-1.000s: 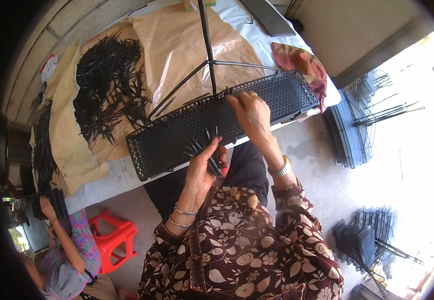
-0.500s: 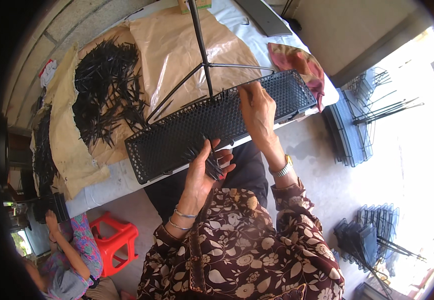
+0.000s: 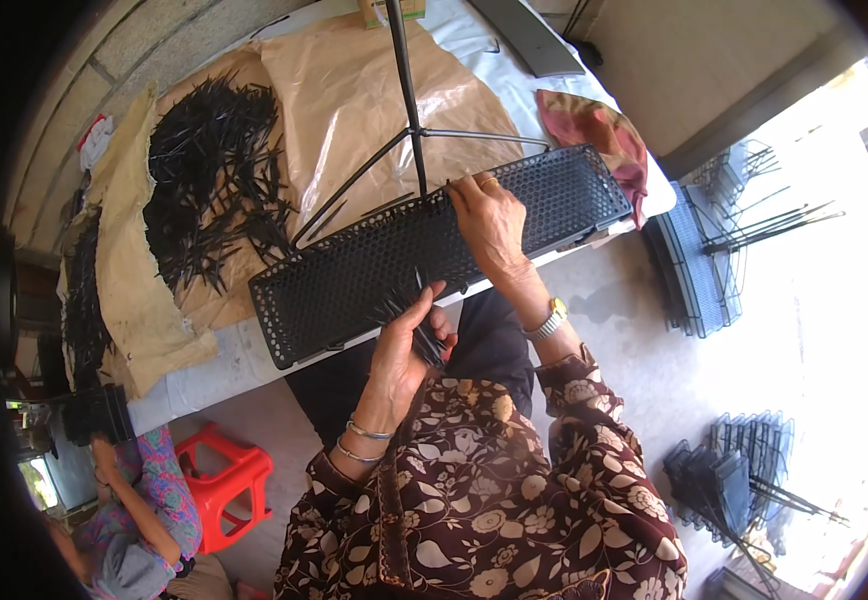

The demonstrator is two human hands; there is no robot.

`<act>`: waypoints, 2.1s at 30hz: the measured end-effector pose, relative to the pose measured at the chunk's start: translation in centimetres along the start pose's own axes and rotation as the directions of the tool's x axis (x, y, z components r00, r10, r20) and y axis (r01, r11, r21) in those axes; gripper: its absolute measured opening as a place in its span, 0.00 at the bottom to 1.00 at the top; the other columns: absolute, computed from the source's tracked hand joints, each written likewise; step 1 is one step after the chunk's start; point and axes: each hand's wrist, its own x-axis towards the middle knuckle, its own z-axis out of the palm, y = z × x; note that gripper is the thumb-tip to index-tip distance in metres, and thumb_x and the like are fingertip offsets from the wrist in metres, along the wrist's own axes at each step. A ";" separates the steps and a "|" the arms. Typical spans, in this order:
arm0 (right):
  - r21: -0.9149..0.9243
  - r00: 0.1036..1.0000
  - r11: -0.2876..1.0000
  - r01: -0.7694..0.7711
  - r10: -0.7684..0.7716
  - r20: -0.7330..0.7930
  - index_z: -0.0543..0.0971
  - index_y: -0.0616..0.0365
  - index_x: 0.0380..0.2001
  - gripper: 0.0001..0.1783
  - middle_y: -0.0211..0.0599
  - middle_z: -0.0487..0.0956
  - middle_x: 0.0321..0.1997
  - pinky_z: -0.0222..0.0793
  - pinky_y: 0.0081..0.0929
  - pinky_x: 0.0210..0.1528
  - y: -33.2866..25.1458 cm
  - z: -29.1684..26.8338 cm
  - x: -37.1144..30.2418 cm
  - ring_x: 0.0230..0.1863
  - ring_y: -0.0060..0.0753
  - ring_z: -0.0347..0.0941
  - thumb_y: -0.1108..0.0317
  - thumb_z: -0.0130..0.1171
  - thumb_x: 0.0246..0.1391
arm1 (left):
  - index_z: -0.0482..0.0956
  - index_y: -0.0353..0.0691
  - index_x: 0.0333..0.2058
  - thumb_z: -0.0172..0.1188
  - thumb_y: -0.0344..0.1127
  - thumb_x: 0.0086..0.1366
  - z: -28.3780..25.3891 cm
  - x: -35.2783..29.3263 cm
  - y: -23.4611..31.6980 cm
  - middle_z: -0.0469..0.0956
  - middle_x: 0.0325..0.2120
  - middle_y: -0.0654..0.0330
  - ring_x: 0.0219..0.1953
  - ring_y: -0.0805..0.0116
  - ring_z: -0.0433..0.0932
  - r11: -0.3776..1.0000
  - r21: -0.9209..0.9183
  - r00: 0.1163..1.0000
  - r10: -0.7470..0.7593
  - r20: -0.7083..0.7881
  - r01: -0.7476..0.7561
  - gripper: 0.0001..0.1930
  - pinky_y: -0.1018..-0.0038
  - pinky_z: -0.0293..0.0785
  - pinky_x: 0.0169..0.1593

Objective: The person inserts plastic spikes into the holes of a perforated frame by hand, sets the assembled frame aside, and takes a new frame. The person then gathers plastic spikes from a pile on the table and inserts them into the new frame.

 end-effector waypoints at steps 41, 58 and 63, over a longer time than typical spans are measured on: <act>0.120 0.997 0.991 -0.059 0.063 -0.035 0.77 0.57 0.35 0.06 0.43 0.79 0.29 0.71 0.33 0.31 2.0 -0.6 1.1 0.28 0.43 0.78 0.67 0.59 0.55 | 0.72 0.39 0.51 0.49 0.49 0.71 -0.4 0.4 0.5 0.78 0.28 0.56 0.26 0.71 0.76 0.994 -0.083 0.994 0.078 0.082 -0.071 0.20 0.71 0.76 0.36; 0.617 0.963 0.751 -0.235 0.268 0.041 0.78 0.62 0.43 0.15 0.43 0.78 0.35 0.71 0.29 0.41 -3.5 -4.7 -2.8 0.36 0.37 0.77 0.62 0.48 0.64 | 0.70 0.35 0.51 0.46 0.47 0.72 0.4 0.6 1.6 0.74 0.50 0.47 0.59 0.52 0.69 0.930 -0.292 0.951 0.273 0.146 -0.223 0.21 0.58 0.64 0.64; 0.809 0.922 0.515 -0.282 0.378 0.080 0.72 0.64 0.51 0.31 0.42 0.76 0.51 0.63 0.33 0.59 -8.3 -4.3 -7.2 0.54 0.34 0.70 0.47 0.30 0.70 | 0.74 0.39 0.41 0.56 0.46 0.68 2.3 2.3 1.7 0.78 0.42 0.58 0.46 0.72 0.75 0.888 -0.281 0.906 0.407 0.113 -0.364 0.15 0.74 0.70 0.52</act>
